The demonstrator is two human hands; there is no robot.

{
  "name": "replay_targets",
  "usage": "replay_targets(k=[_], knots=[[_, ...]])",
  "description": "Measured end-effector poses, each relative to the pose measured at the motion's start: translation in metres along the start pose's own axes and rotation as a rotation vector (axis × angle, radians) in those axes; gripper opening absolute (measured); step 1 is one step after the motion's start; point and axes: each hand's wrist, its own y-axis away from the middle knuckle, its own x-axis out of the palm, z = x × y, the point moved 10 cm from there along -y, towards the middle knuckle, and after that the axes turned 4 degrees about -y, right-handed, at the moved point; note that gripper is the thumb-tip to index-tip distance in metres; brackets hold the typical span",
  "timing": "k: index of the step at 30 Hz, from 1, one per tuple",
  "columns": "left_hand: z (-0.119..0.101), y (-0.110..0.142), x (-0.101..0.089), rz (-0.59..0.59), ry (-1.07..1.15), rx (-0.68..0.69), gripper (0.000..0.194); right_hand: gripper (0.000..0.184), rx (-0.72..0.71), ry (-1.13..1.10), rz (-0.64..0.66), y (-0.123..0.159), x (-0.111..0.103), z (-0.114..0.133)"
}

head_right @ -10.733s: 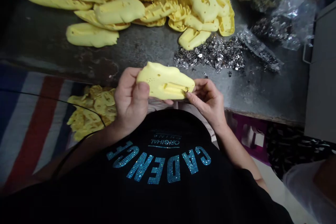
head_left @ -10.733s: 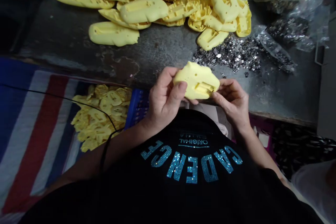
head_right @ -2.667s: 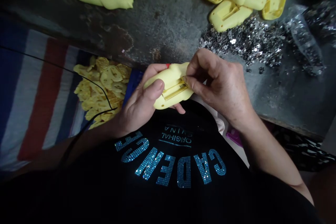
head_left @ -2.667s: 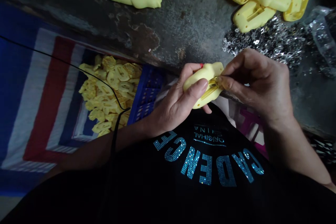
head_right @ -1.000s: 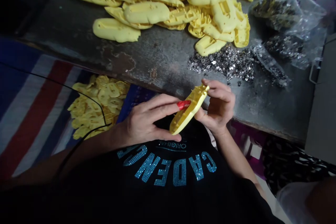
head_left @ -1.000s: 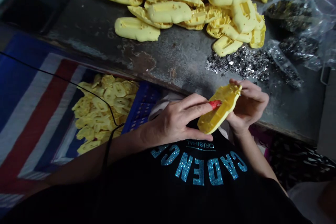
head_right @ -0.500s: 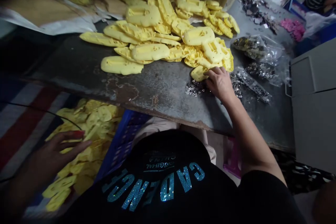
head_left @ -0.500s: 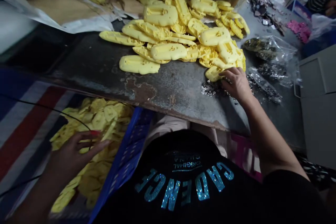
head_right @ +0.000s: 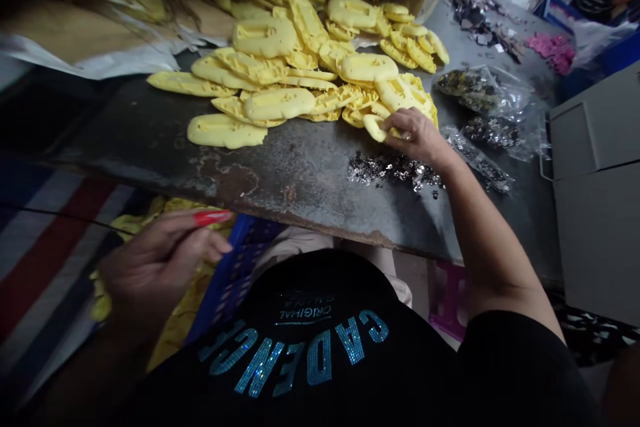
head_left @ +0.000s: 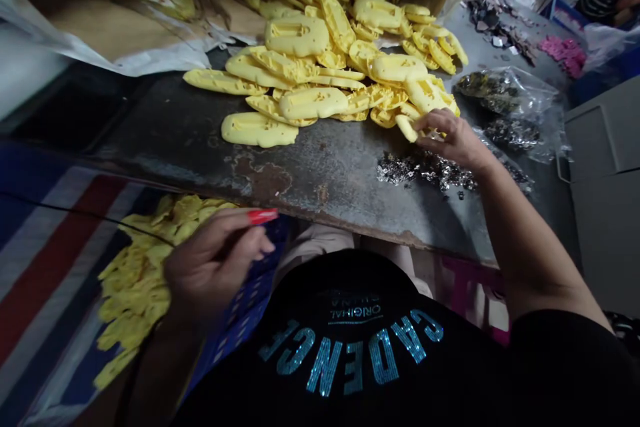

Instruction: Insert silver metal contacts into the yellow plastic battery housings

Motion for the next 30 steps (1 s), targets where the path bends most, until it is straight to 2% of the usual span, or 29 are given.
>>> replay_targets(k=[1,2,4,6,7,9,11,12,14,16,19,21,22,24,27,28,30], knots=[[-0.011,-0.007,0.014,-0.052,0.061,0.013,0.020,0.027,0.013,-0.141,-0.054,0.002,-0.009,-0.004],[-0.021,-0.014,0.037,-0.009,0.084,0.022,0.015,0.032,0.030,-0.286,-0.120,0.004,-0.017,-0.008],[-0.039,-0.030,0.080,0.064,0.109,0.062,0.017,0.042,0.059,-0.543,-0.287,0.011,-0.030,-0.016],[-0.061,-0.046,0.114,0.108,0.054,0.181,0.031,0.044,0.067,-0.673,-0.420,0.020,-0.032,-0.018],[-0.073,-0.055,0.129,0.119,-0.004,0.264,0.044,0.043,0.069,-0.688,-0.449,0.024,-0.028,-0.017],[-0.089,-0.073,0.158,0.148,-0.155,0.399,0.069,0.041,0.074,-0.659,-0.428,0.029,-0.013,-0.010],[-0.090,-0.095,0.181,0.147,-0.263,0.424,0.085,0.036,0.069,-0.596,-0.388,0.035,0.000,-0.003],[-0.087,-0.107,0.188,0.134,-0.302,0.406,0.085,0.033,0.065,-0.554,-0.372,0.037,0.004,-0.001],[-0.076,-0.129,0.196,0.110,-0.376,0.344,0.075,0.027,0.059,-0.458,-0.360,0.040,0.005,0.000],[-0.067,-0.145,0.198,0.105,-0.434,0.308,0.061,0.026,0.054,-0.344,-0.400,0.040,-0.005,-0.005],[-0.064,-0.158,0.196,0.119,-0.495,0.304,0.055,0.051,-0.008,-0.126,-0.445,0.029,-0.023,-0.011],[-0.067,-0.162,0.197,0.130,-0.531,0.310,0.056,0.066,-0.066,0.013,-0.364,0.014,-0.023,-0.011],[-0.070,-0.164,0.199,0.138,-0.549,0.316,0.056,0.066,-0.084,0.069,-0.303,0.007,-0.020,-0.012],[-0.076,-0.167,0.204,0.158,-0.576,0.332,0.052,0.053,-0.087,0.143,-0.215,-0.004,-0.017,-0.014],[-0.083,-0.170,0.210,0.182,-0.586,0.356,0.064,0.026,-0.056,0.161,-0.229,-0.004,-0.027,-0.011],[-0.086,-0.171,0.210,0.184,-0.562,0.381,0.065,0.023,-0.050,0.135,-0.254,0.000,-0.032,-0.006],[-0.094,-0.169,0.205,0.171,-0.452,0.452,0.055,0.026,-0.034,0.051,-0.293,0.011,-0.041,0.005]])
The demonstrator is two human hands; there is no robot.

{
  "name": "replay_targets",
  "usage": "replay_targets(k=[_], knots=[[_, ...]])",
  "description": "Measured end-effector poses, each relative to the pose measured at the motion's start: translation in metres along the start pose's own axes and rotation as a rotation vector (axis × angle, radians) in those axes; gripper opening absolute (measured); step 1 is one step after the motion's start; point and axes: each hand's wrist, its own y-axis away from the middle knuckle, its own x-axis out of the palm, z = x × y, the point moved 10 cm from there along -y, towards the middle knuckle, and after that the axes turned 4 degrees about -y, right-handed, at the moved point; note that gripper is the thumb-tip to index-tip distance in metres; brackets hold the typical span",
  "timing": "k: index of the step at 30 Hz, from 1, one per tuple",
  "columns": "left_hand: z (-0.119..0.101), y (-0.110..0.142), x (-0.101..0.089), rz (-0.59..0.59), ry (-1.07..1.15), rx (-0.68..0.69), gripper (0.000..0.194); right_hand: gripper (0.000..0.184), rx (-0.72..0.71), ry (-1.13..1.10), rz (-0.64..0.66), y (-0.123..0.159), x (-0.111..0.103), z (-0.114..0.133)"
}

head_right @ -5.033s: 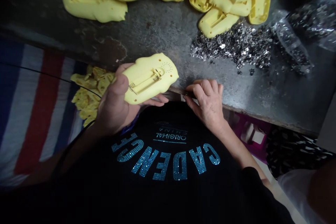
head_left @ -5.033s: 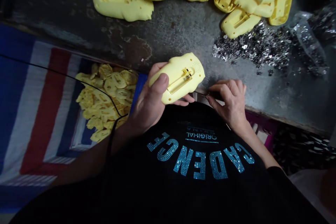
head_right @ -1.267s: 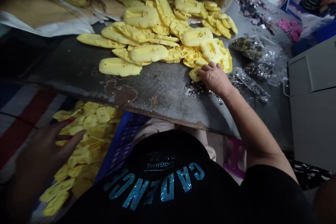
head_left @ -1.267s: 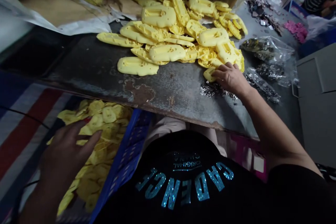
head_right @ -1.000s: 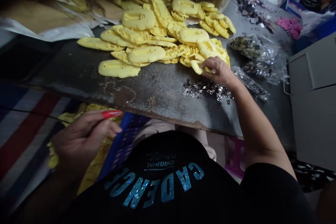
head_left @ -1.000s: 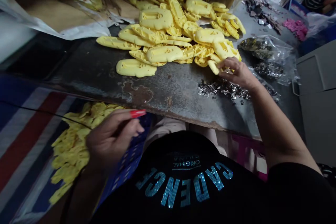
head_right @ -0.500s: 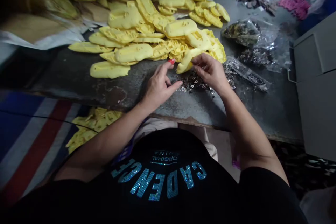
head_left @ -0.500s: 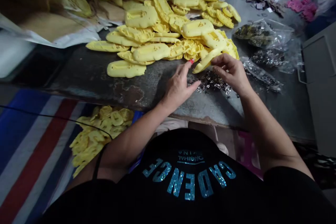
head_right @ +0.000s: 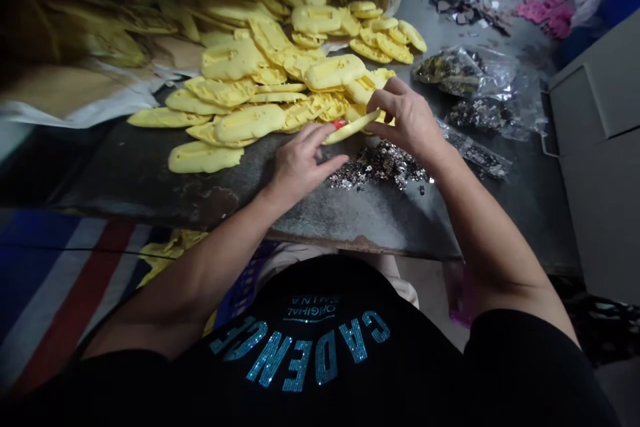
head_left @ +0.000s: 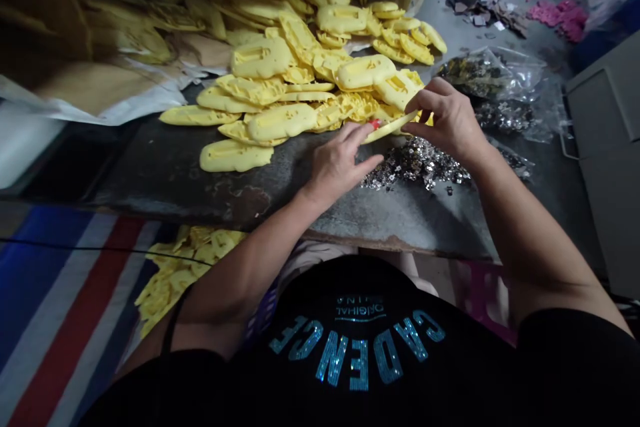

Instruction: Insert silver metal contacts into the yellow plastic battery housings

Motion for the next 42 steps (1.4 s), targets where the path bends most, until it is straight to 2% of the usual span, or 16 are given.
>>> replay_targets(k=[3,5,7,9,11,13,15,19,23,26,28,29,31,34,39,42], knots=[[0.001,0.006,-0.019,-0.134,0.252,0.017,0.034,0.041,0.074,-0.142,-0.031,0.018,-0.015,0.015],[0.012,0.013,-0.025,-0.177,0.458,-0.099,0.026,0.050,0.146,-0.233,-0.055,0.038,-0.025,0.016],[0.023,0.021,-0.025,-0.162,0.693,-0.257,0.021,0.053,0.217,-0.305,-0.102,0.068,-0.038,0.012],[0.032,0.033,-0.019,-0.108,0.909,-0.439,0.022,0.044,0.283,-0.299,-0.177,0.108,-0.051,0.004],[0.034,0.046,-0.017,-0.061,1.048,-0.561,0.021,0.025,0.360,-0.183,-0.250,0.152,-0.060,-0.004],[0.033,0.059,-0.021,-0.056,1.112,-0.635,0.022,0.012,0.451,-0.089,-0.237,0.187,-0.053,-0.012],[0.030,0.074,-0.022,-0.045,1.124,-0.722,0.022,0.007,0.499,-0.039,-0.203,0.206,-0.037,-0.016],[0.018,0.100,-0.016,0.023,1.063,-0.854,0.019,0.013,0.526,0.069,-0.155,0.204,-0.010,-0.019],[0.008,0.119,-0.006,0.059,1.082,-0.948,0.020,0.011,0.562,-0.003,-0.163,0.195,-0.008,-0.021],[0.005,0.134,0.003,0.092,1.088,-1.057,0.019,0.010,0.554,-0.216,-0.009,0.196,0.001,-0.013],[-0.001,0.140,0.010,0.160,1.100,-1.080,0.022,0.012,0.522,-0.261,0.072,0.200,0.004,-0.004],[-0.006,0.142,0.013,0.203,1.114,-1.080,0.024,0.012,0.509,-0.238,0.054,0.202,0.001,-0.001],[-0.015,0.145,0.019,0.275,1.140,-1.077,0.028,0.013,0.503,-0.145,-0.095,0.209,-0.015,0.003],[-0.022,0.148,0.020,0.309,1.150,-1.073,0.028,0.007,0.507,-0.036,-0.268,0.224,-0.025,0.013],[-0.026,0.147,0.015,0.292,1.143,-1.038,0.022,0.009,0.534,0.106,-0.196,0.234,-0.001,0.026],[-0.027,0.148,0.015,0.280,1.141,-1.036,0.022,0.009,0.526,0.132,-0.197,0.232,0.000,0.030]])
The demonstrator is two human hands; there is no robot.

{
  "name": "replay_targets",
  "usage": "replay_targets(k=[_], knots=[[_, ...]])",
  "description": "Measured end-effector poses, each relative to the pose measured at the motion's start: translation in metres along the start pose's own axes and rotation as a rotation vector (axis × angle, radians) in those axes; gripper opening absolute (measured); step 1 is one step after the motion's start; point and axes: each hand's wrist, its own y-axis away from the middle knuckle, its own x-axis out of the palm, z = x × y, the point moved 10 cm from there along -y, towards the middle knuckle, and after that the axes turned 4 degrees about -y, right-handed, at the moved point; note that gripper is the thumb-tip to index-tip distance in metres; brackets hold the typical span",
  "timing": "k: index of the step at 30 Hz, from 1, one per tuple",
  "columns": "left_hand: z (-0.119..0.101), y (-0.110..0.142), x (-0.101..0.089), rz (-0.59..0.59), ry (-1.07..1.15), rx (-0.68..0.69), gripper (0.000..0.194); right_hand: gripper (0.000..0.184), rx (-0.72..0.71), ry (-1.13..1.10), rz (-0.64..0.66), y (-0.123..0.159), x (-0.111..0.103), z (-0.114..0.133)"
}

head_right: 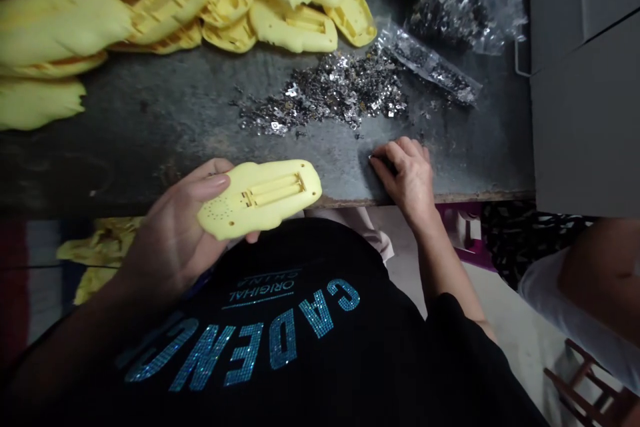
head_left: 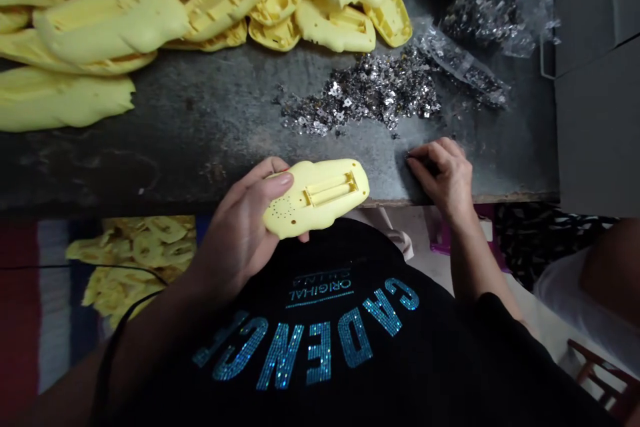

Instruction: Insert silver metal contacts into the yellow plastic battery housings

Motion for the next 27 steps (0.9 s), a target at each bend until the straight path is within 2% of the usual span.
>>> replay_targets(k=[3,8,12,22,27], knots=[[0.002,0.002,0.001,-0.002,0.015,0.010,0.023,0.006,-0.059,-0.120,0.017,-0.002,-0.005,0.019],[0.003,0.007,0.006,0.056,0.019,0.039,0.022,0.015,-0.210,-0.399,0.096,0.000,-0.009,0.084],[0.002,0.015,0.003,0.051,0.008,0.050,0.023,0.018,-0.282,-0.437,0.123,0.001,-0.004,0.121],[0.004,0.027,-0.001,0.083,0.035,0.075,0.025,0.024,-0.395,-0.368,0.085,0.003,-0.002,0.145],[0.006,0.030,-0.004,0.104,0.048,0.121,0.021,0.028,-0.448,-0.194,0.079,0.009,-0.004,0.157]])
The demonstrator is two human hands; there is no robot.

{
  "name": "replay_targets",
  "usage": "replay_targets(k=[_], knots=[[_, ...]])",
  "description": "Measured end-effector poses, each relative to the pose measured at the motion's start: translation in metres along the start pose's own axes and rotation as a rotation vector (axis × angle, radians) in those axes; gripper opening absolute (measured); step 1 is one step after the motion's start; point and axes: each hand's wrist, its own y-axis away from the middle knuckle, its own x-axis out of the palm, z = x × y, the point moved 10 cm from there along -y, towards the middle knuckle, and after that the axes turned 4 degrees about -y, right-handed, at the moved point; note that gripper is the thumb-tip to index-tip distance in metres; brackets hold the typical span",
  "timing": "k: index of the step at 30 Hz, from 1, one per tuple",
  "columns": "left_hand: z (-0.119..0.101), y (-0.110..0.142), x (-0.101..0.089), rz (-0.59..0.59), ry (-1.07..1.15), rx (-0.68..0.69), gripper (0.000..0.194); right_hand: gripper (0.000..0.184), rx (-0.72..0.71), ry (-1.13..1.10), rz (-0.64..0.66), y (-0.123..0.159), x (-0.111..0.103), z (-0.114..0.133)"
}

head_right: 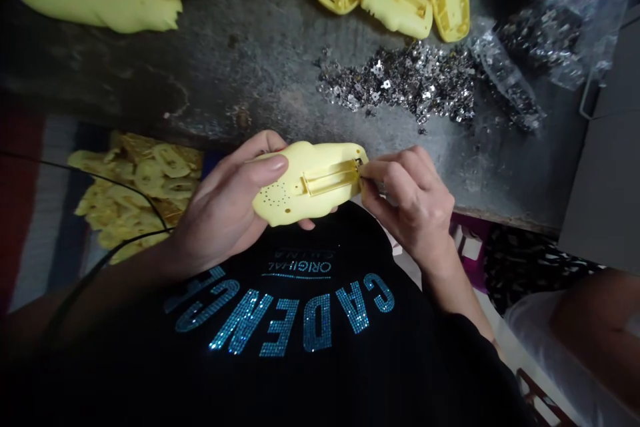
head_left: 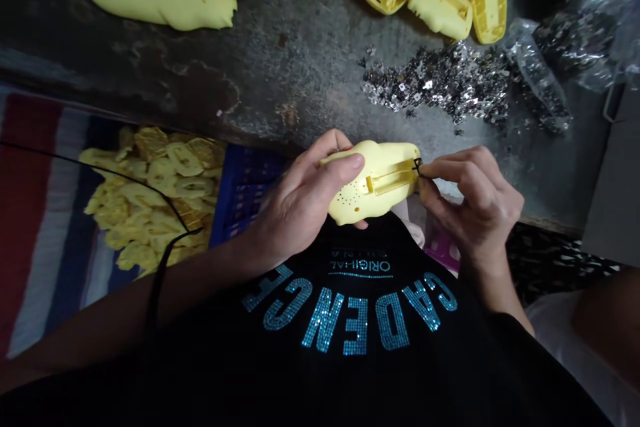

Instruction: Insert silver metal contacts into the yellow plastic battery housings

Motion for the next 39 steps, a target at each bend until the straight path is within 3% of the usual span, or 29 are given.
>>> replay_targets(k=[10,20,28,39], knots=[[0.002,0.000,-0.002,-0.010,-0.037,0.031,0.022,0.039,-0.050,0.172,0.046,-0.001,0.004,0.012],[-0.004,-0.005,0.003,-0.056,0.015,0.027,0.020,0.053,0.003,0.040,-0.040,0.010,-0.002,0.001],[-0.007,-0.006,0.005,-0.054,0.054,0.028,0.022,0.059,-0.052,0.188,-0.052,0.015,0.000,0.006],[-0.003,-0.002,0.004,-0.029,0.039,0.074,0.029,0.041,-0.110,0.286,-0.020,0.009,0.001,0.017]])
